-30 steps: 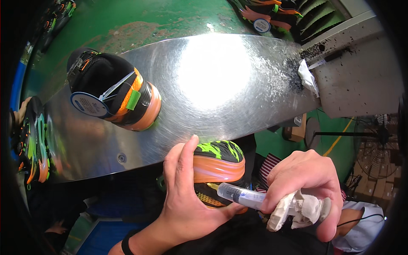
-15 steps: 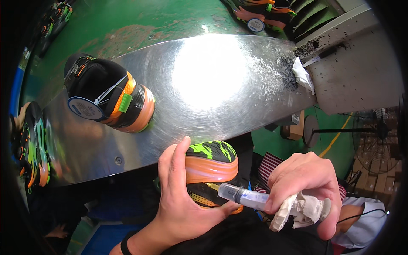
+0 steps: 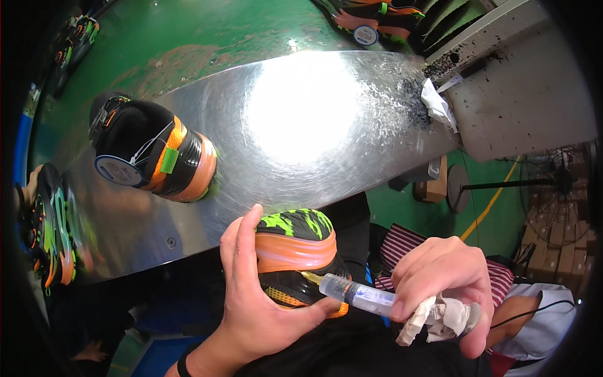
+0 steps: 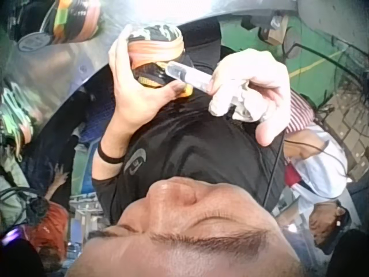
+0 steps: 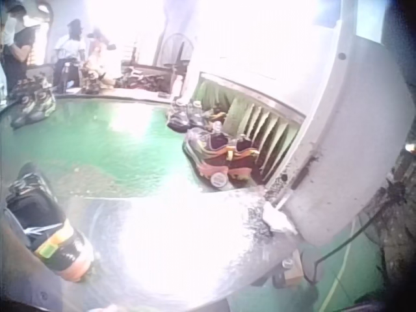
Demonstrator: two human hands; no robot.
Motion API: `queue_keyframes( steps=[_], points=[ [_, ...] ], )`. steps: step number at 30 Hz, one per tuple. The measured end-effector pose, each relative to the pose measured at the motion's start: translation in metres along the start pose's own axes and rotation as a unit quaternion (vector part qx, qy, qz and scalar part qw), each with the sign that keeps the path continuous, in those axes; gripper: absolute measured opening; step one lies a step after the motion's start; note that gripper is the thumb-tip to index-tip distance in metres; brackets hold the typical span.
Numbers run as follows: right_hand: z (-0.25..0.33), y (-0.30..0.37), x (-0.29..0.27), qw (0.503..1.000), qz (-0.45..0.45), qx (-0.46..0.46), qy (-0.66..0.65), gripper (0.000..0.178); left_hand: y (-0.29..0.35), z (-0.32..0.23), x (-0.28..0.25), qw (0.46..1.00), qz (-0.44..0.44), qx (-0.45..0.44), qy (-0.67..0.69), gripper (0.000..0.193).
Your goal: Using a syringe to apply yellow adhesive glue to the seam between the upper and sole of athletic sneakers on a factory assembly line.
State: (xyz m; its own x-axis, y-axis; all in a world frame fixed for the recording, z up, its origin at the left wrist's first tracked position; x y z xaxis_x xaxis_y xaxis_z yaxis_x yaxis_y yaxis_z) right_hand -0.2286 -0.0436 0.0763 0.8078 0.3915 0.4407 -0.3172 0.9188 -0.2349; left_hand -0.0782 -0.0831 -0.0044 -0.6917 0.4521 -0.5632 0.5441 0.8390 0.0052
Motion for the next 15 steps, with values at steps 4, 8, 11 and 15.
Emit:
queue_keyframes(
  steps=[4, 8, 11, 15],
  points=[
    [-0.001, 0.006, -0.001, 1.0, -0.003, -0.011, 0.002, 0.074, 0.0, 0.005, 0.001, 0.999, 0.007, -0.023, 0.033, 0.115],
    [-0.001, 0.013, -0.003, 1.0, -0.009, -0.027, 0.001, 0.074, 0.0, 0.009, 0.002, 0.997, 0.023, -0.046, 0.062, 0.114],
    [-0.003, 0.02, -0.005, 0.999, -0.012, -0.032, -0.001, 0.074, 0.002, 0.013, 0.002, 0.995, 0.033, -0.068, 0.068, 0.115],
    [-0.006, 0.033, -0.012, 0.997, -0.044, -0.059, -0.017, 0.073, 0.002, 0.015, 0.0, 0.996, 0.035, -0.068, 0.052, 0.116]
  ],
)
Point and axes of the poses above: each hand's wrist, its own y-axis away from the middle knuckle, its own x-axis out of the palm, z = x × y, the point moved 9 cm from there along -y, towards the middle knuckle, and after that the axes turned 15 degrees about -y, right-handed, at the moved point
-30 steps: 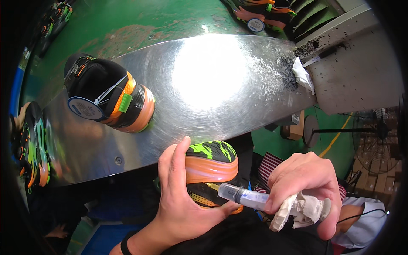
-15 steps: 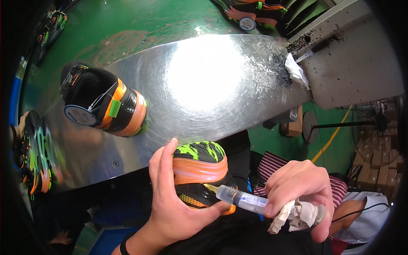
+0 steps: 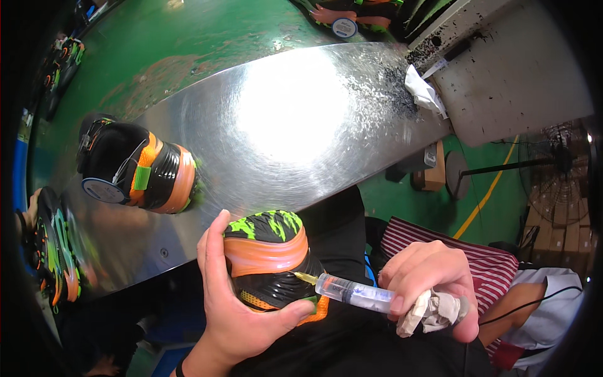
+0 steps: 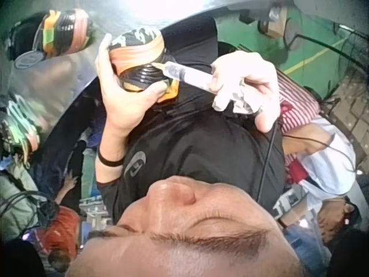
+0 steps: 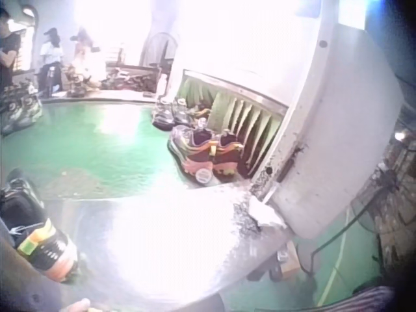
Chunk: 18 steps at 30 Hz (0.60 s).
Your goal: Using a syringe to apply yellow adhesive glue to the seam between the upper and sole of athletic sneakers on a factory assembly line.
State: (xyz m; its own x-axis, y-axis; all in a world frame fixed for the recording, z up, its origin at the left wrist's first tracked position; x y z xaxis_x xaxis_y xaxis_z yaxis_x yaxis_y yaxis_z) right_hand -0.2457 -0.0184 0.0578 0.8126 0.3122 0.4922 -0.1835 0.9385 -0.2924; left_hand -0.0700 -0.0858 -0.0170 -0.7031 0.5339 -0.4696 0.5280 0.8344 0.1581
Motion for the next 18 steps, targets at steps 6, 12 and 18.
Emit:
queue_keyframes(
  steps=[6, 12, 18],
  points=[
    [-0.016, 0.021, -0.021, 0.996, -0.044, 0.022, -0.08, 0.082, -0.003, 0.004, 0.006, 0.987, -0.005, -0.02, 0.161, 0.117],
    [-0.038, 0.037, -0.039, 0.982, -0.093, 0.032, -0.162, 0.093, -0.005, -0.001, 0.009, 0.975, -0.002, -0.025, 0.22, 0.118],
    [-0.063, 0.04, -0.054, 0.953, -0.129, 0.007, -0.275, 0.095, -0.006, -0.003, 0.01, 0.973, -0.01, -0.035, 0.228, 0.12]
  ],
)
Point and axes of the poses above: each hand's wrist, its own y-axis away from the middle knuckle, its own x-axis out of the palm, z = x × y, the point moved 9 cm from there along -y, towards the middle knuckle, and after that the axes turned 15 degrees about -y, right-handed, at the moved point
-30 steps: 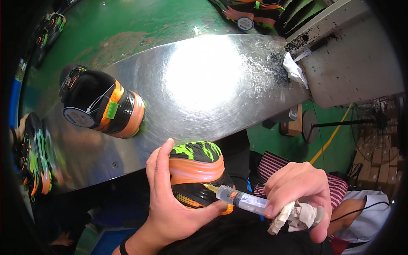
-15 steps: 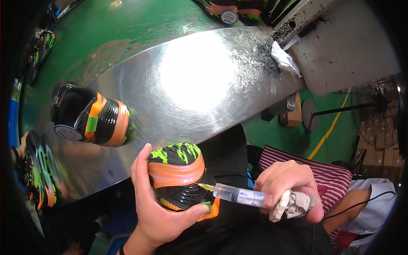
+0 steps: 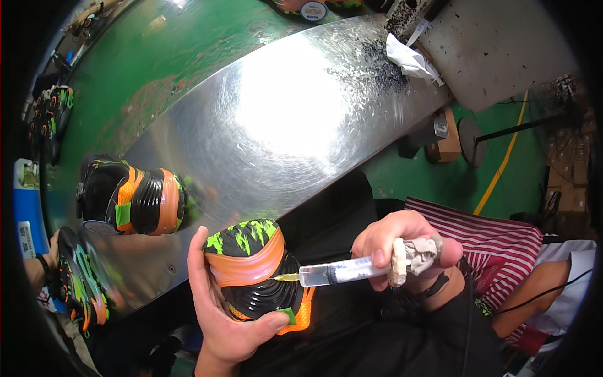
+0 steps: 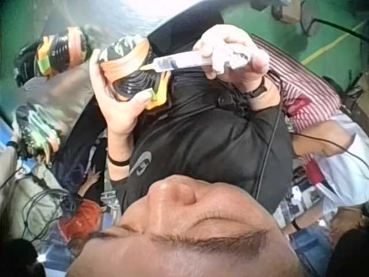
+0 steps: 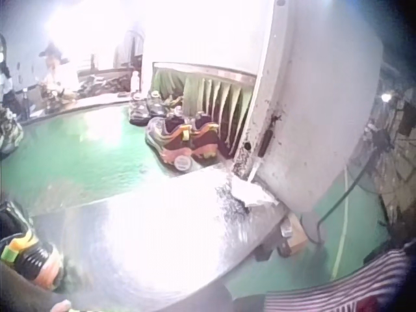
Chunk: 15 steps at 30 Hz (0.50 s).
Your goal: Using a syringe to apply yellow adhesive glue to the seam between the upper and sole of athletic sneakers on a factory assembly line.
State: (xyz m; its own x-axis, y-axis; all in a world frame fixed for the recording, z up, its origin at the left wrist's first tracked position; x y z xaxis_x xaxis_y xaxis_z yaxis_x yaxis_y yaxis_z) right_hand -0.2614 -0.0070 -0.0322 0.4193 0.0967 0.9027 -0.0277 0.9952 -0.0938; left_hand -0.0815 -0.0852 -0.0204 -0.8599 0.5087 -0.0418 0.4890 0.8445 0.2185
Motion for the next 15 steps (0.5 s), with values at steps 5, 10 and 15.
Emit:
queue_keyframes(
  steps=[5, 10, 15],
  points=[
    [-0.004, -0.002, -0.012, 0.992, 0.028, -0.048, -0.112, 0.09, 0.0, 0.001, 0.0, 1.0, -0.008, -0.008, -0.015, 0.123],
    [-0.007, -0.005, -0.02, 0.981, 0.038, -0.07, -0.175, 0.084, -0.001, 0.003, -0.002, 0.999, -0.022, -0.01, -0.024, 0.125],
    [-0.01, -0.009, -0.029, 0.976, 0.054, -0.09, -0.189, 0.083, -0.001, 0.002, -0.003, 0.998, -0.033, -0.015, -0.044, 0.128]
  ],
)
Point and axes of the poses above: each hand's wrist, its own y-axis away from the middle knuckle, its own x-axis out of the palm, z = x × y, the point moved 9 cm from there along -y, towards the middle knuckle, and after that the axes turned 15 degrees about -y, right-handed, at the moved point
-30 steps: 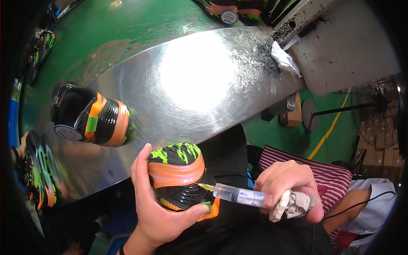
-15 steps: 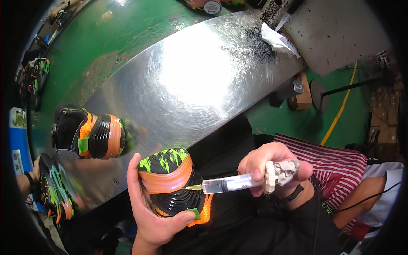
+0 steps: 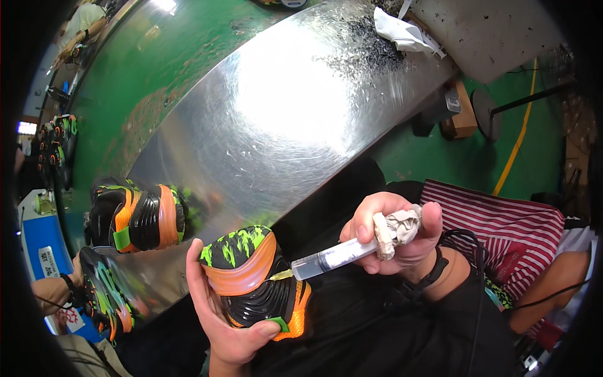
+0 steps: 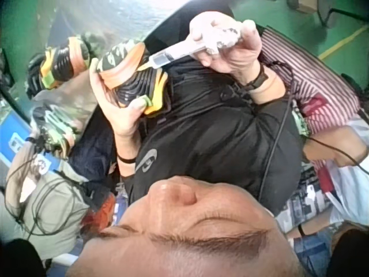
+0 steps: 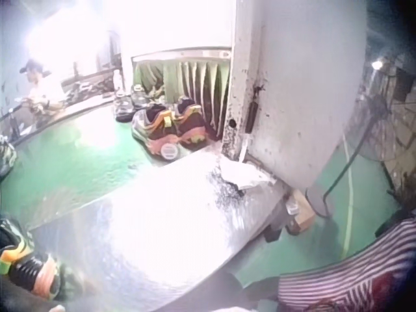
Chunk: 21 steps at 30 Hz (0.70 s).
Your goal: Using a syringe to apply yellow adhesive glue to the seam between the upper and sole of athletic sneakers on a factory assembly line.
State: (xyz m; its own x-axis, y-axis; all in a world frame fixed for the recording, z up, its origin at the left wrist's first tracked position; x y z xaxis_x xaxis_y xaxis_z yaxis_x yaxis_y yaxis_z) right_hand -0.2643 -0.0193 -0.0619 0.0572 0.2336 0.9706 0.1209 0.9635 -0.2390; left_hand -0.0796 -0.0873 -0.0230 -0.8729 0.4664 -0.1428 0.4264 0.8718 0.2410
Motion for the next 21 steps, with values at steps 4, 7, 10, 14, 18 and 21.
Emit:
queue_keyframes(
  steps=[4, 7, 10, 14, 18, 21],
  points=[
    [0.002, -0.002, -0.006, 1.0, -0.003, -0.003, -0.013, 0.08, 0.0, 0.0, 0.0, 1.0, -0.017, -0.006, 0.003, 0.131],
    [0.002, 0.002, -0.013, 0.998, -0.054, 0.028, 0.022, 0.079, 0.0, 0.0, 0.001, 1.0, -0.028, -0.012, 0.002, 0.132],
    [0.002, 0.001, -0.017, 0.999, -0.047, 0.022, -0.005, 0.079, 0.0, -0.001, 0.003, 1.0, -0.024, -0.015, 0.007, 0.133],
    [0.004, 0.0, -0.021, 0.999, -0.017, -0.009, -0.049, 0.078, -0.001, -0.002, 0.002, 0.999, -0.027, -0.011, -0.02, 0.134],
    [0.005, 0.003, -0.029, 0.999, -0.021, -0.025, -0.04, 0.078, -0.001, -0.002, 0.002, 0.999, -0.03, -0.002, -0.027, 0.134],
    [0.006, 0.005, -0.028, 0.998, -0.03, -0.028, -0.04, 0.079, -0.001, -0.003, 0.002, 0.999, -0.032, -0.001, -0.026, 0.134]
  ],
)
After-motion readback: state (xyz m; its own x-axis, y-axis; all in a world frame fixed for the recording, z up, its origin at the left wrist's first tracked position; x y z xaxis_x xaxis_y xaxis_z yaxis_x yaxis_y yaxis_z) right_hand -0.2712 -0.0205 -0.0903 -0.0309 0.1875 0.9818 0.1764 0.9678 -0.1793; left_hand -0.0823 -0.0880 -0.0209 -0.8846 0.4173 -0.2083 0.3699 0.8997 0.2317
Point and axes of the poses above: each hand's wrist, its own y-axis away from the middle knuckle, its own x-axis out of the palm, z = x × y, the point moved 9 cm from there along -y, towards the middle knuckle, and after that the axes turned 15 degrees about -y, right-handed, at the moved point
